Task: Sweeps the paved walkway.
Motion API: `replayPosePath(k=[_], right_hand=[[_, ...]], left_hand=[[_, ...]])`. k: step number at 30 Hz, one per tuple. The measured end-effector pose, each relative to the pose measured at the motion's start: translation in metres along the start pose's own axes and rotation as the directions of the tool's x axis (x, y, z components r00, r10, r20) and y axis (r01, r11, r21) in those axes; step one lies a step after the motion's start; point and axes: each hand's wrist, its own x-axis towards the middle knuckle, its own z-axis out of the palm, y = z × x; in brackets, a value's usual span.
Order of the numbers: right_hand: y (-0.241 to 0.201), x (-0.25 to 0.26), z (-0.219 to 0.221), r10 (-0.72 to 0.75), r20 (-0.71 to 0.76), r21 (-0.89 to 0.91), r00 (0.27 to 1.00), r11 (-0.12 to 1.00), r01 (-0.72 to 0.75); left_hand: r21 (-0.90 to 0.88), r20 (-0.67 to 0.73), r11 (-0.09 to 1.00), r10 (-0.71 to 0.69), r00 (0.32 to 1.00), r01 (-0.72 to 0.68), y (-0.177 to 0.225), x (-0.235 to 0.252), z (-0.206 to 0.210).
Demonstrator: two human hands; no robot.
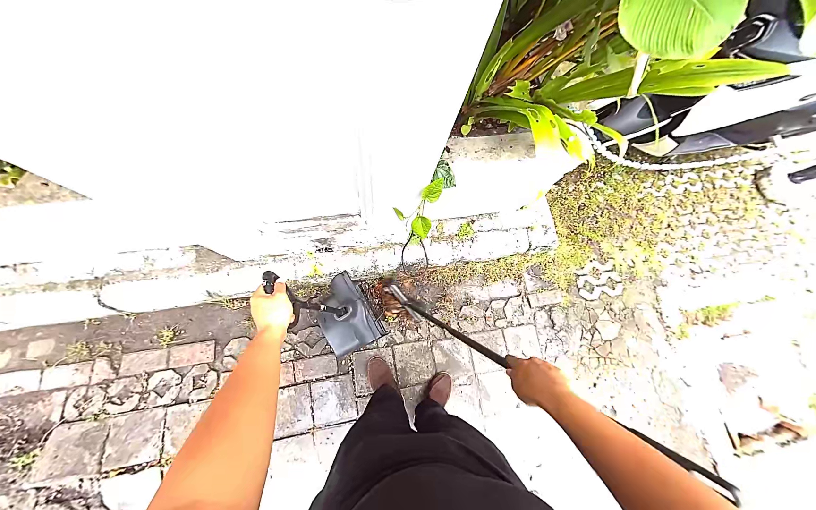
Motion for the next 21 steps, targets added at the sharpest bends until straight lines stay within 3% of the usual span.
replayPosePath(k=[2, 5, 8, 12, 15, 18, 21], right_hand=[[0.024, -0.003, -0.01, -0.066, -0.009, -0.005, 0.998, 0.998, 0.066], [0.049, -0.016, -0.034, -0.037, -0.138, -0.131, 0.99, 0.991, 0.018], [0.013, -0.019, -0.04, -0.009, -0.274, -0.199, 0.962, 0.979, -0.048], [-0.06, -0.004, -0.014, -0.019, -0.153, -0.114, 0.988, 0.993, 0.001], [-0.026, -0.003, -0.017, -0.118, -0.054, -0.081, 0.992, 0.99, 0.114], [0.018, -0.025, -0.04, -0.063, -0.101, -0.154, 0.993, 0.987, 0.047], [-0.008, -0.038, -0.036, 0.003, -0.205, -0.176, 0.979, 0.984, -0.04]], left_hand=[[-0.014, 0.011, 1.0, -0.012, 1.0, 0.012, 0.0, 0.0, -0.004], [-0.036, 0.017, 0.999, -0.028, 0.999, 0.029, -0.004, -0.003, -0.009], [-0.042, 0.0, 0.999, -0.028, 1.0, 0.028, -0.014, -0.009, -0.014], [-0.025, -0.004, 1.0, -0.013, 1.0, 0.013, -0.019, -0.012, -0.015], [-0.04, 0.003, 0.999, -0.016, 1.0, 0.016, -0.022, -0.012, -0.015], [-0.055, -0.009, 0.998, -0.016, 1.0, 0.015, -0.027, -0.015, -0.015], [-0.067, -0.014, 0.997, -0.026, 1.0, 0.025, -0.034, -0.02, -0.018]])
